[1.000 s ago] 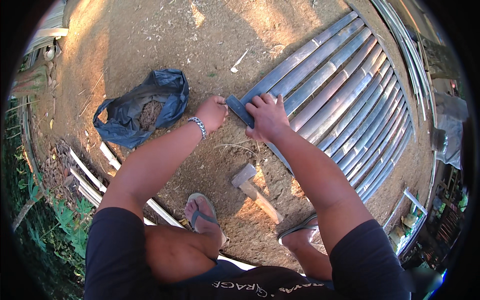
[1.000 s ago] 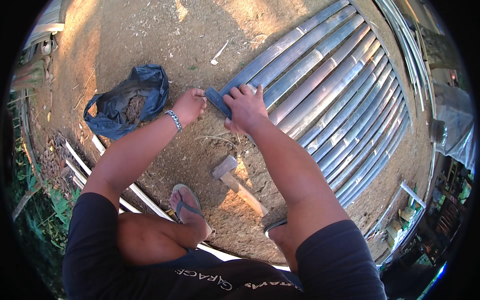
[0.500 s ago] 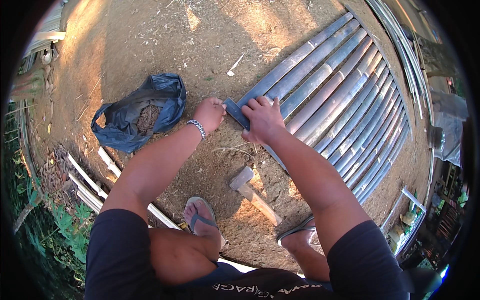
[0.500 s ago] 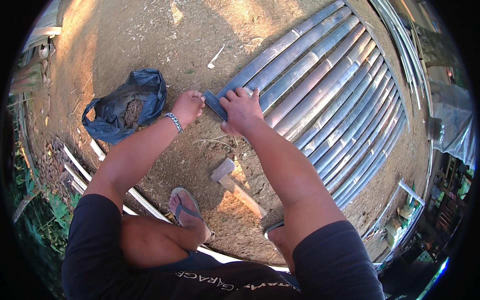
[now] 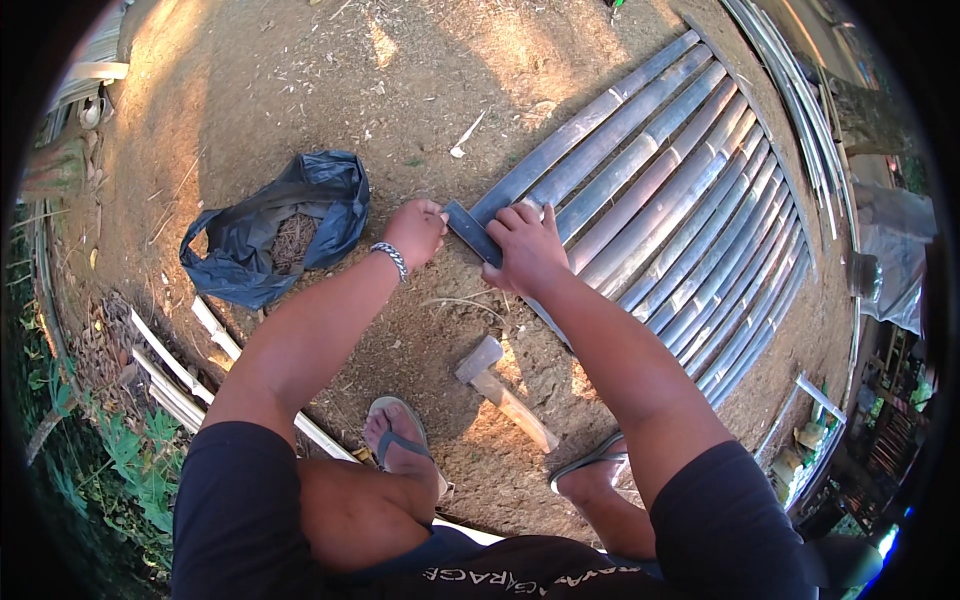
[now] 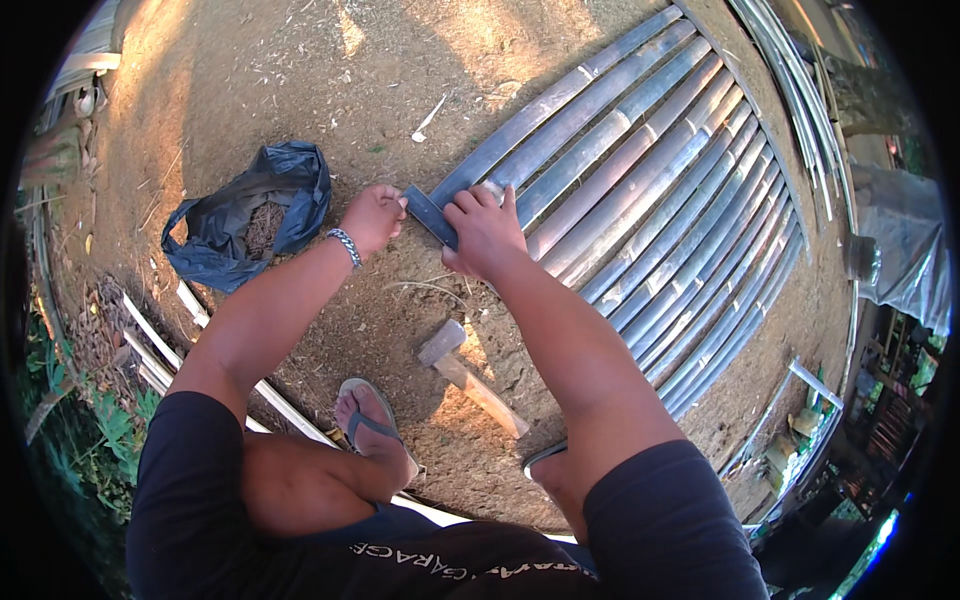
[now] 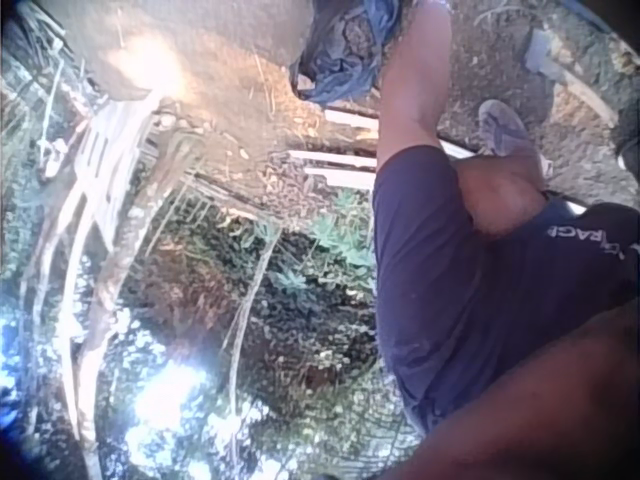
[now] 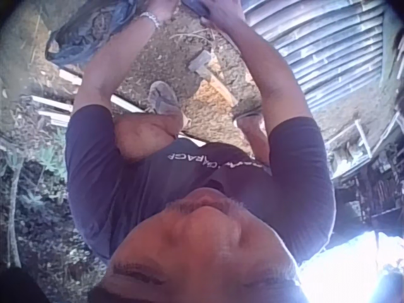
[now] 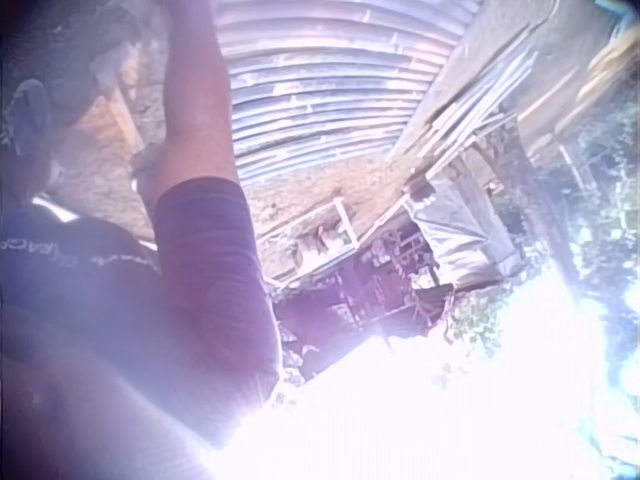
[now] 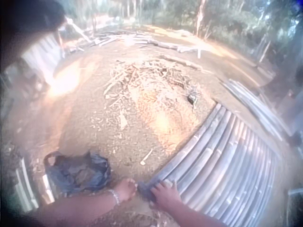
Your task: The person attaches a wooden slat to a series of parallel bamboo stalks by hand and with a hammer, first retrieving a nail from a plastic bag.
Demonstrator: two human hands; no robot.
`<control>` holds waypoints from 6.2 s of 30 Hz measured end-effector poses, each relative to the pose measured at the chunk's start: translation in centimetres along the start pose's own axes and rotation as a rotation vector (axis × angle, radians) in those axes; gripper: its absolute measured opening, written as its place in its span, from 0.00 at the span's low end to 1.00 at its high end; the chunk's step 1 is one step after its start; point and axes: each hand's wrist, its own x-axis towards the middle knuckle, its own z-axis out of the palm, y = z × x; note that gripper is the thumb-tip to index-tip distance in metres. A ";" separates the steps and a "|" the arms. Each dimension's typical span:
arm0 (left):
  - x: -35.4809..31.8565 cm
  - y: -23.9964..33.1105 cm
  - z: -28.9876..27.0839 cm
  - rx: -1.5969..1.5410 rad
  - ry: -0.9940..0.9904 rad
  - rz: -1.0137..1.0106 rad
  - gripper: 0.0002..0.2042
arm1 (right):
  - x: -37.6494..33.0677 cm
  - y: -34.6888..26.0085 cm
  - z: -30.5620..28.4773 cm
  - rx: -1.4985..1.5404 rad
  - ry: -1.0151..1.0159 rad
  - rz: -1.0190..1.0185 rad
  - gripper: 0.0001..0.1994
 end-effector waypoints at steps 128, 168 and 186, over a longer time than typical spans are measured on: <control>-5.0 -1.8 6.4 0.450 0.257 0.691 0.07 | -13.8 -1.8 4.7 0.684 0.291 0.223 0.32; -5.8 -1.5 4.4 0.423 0.287 0.688 0.16 | -4.4 1.1 -0.8 0.711 0.302 0.426 0.33; 3.7 2.7 5.7 0.944 0.723 0.534 0.20 | 2.8 4.4 -2.0 0.555 0.125 0.579 0.44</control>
